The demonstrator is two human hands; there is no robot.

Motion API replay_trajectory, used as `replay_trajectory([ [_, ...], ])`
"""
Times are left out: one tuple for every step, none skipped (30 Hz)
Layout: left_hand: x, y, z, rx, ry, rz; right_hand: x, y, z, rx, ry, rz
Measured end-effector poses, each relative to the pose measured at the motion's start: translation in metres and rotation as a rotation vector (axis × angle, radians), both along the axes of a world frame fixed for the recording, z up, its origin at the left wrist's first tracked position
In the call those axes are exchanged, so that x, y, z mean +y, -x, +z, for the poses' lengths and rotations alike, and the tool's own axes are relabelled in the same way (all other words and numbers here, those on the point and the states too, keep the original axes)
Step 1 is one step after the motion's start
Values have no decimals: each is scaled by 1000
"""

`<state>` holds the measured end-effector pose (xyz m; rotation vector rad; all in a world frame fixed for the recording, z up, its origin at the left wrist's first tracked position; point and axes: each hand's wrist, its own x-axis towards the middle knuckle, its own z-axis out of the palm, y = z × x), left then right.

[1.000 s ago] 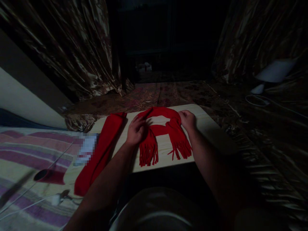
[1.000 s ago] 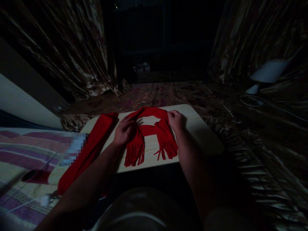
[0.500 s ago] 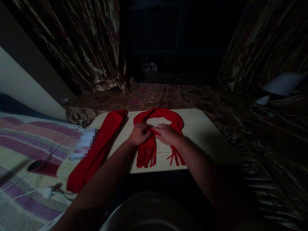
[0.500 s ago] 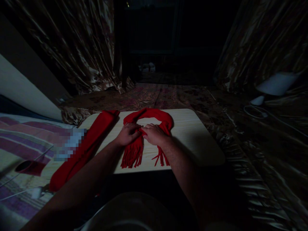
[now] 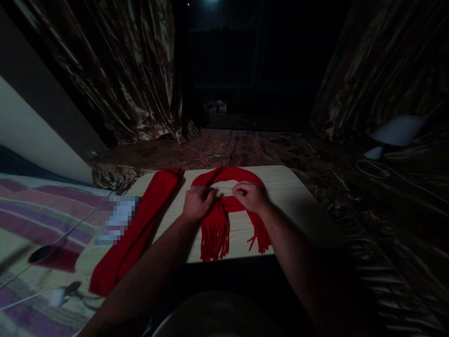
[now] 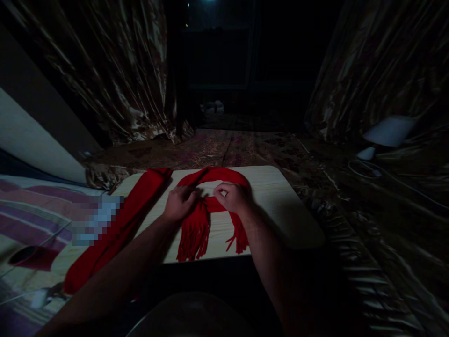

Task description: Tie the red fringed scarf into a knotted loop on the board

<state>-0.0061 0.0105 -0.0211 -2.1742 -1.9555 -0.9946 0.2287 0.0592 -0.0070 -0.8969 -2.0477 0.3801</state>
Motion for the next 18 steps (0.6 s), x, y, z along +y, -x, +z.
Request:
replay_trajectory([
  [3, 2, 2, -26, -38, 44, 6, -7, 0, 99, -36, -123],
  [8, 4, 5, -41, -65, 86, 13, -14, -1, 169, -63, -249],
  [15, 6, 9, -38, -64, 118, 21, -22, -3, 210, -75, -365],
  [24, 8, 15, -20, -35, 137, 29, -30, -6, 219, -60, -435],
  [35, 9, 21, 14, 32, 134, 36, -36, -10, 213, -29, -469],
  [46, 11, 26, 48, 131, 131, 42, -42, -15, 195, 13, -466],
  [59, 12, 32, 84, 226, 121, 47, -46, -19, 167, 56, -442],
  [71, 12, 36, 132, 304, 96, 51, -48, -24, 135, 95, -406],
  [83, 13, 39, 194, 363, 45, 53, -49, -28, 95, 127, -360],
  [93, 13, 40, 257, 402, -12, 54, -49, -31, 51, 150, -314],
  [101, 13, 40, 306, 451, -54, 54, -48, -34, 9, 162, -277],
  [108, 13, 38, 345, 486, -81, 54, -48, -35, -28, 169, -254],
  [113, 13, 36, 370, 508, -86, 53, -47, -36, -61, 176, -249],
  [116, 13, 33, 381, 522, -76, 52, -46, -35, -92, 188, -260],
  [118, 13, 31, 384, 528, -60, 51, -46, -33, -126, 207, -284],
  [119, 13, 29, 383, 528, -46, 51, -46, -29, -168, 235, -310],
  [119, 14, 27, 380, 529, -42, 51, -46, -25, -221, 270, -332],
  [119, 14, 27, 376, 534, -49, 52, -45, -18, -282, 307, -347],
])
